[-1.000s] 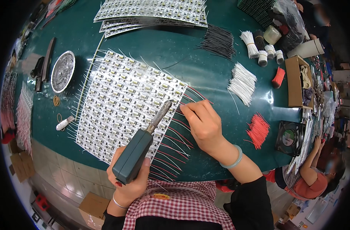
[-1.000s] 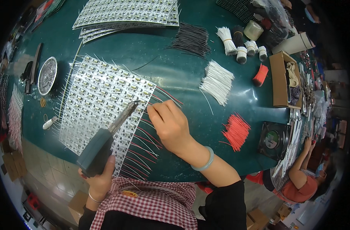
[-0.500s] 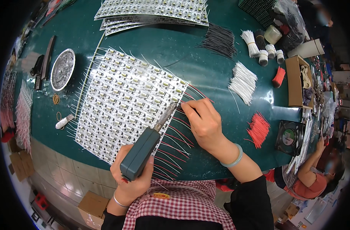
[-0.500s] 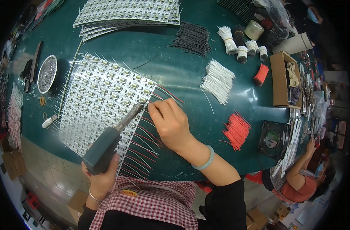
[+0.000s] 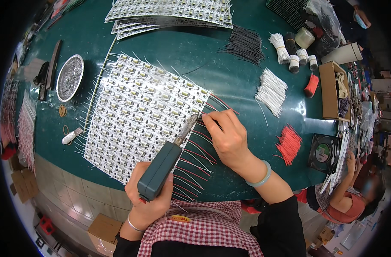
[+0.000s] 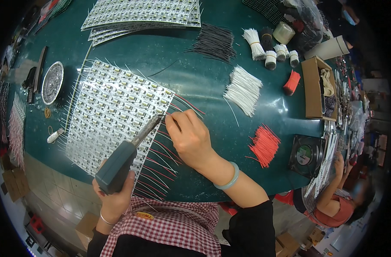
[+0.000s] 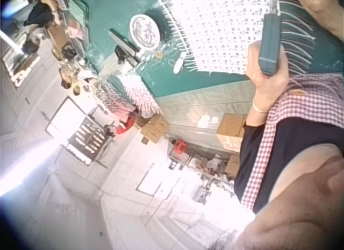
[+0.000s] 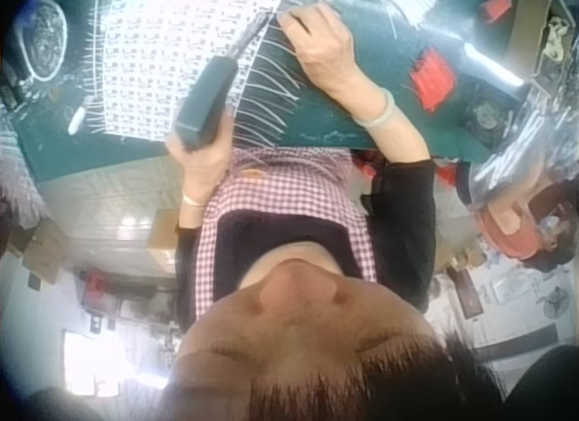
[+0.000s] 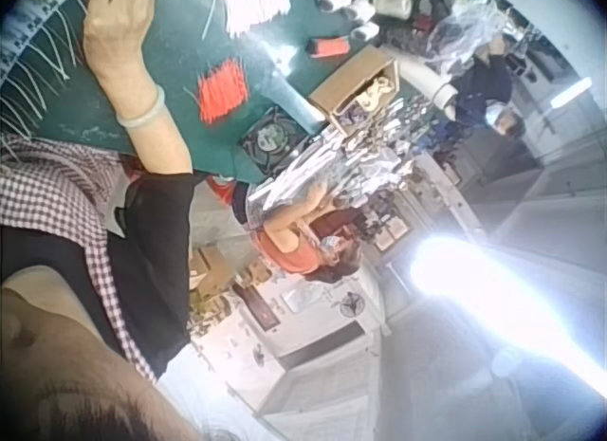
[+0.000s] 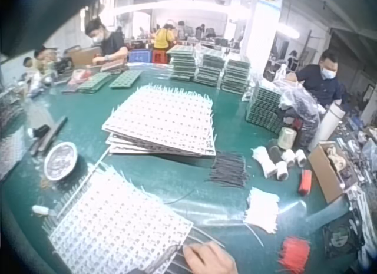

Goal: The person uses a soldering iron to attach red and white wires to a grid of LED modules on a circuit board. They pick up individual wires, place them on the board, and apply heat to secure them. The person works methodically across the board, handling the wires and the soldering iron with both hands.

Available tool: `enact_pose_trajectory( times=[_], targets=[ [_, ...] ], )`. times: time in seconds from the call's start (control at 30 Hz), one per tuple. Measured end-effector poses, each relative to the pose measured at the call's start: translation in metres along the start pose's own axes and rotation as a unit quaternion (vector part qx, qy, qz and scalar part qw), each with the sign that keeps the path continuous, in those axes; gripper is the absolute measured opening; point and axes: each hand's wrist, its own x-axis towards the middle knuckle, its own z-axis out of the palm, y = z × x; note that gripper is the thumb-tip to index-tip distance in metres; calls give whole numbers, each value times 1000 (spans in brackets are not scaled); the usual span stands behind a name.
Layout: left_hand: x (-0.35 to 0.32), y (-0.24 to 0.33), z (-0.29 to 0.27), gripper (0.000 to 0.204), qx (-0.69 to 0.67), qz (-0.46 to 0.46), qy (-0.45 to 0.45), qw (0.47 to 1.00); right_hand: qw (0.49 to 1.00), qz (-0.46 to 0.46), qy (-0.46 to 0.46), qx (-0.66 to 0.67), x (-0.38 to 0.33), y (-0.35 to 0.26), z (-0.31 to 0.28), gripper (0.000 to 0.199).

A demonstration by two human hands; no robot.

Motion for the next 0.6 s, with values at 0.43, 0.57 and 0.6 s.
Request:
enact_pose_trajectory(
  times=[0.43, 0.57, 0.6],
  targets=[
    [-18, 6, -18, 45, -185, -261, 54, 946, 1000, 1, 4, -12, 1, -2, 1, 31],
    [-5, 17, -20, 67, -297, -281, 66, 910, 1000, 2, 2, -16, 1, -3, 0, 33],
    [-3, 18, -20, 68, -318, -280, 67, 903, 1000, 2, 2, -14, 0, -3, 0, 33]
  ],
)
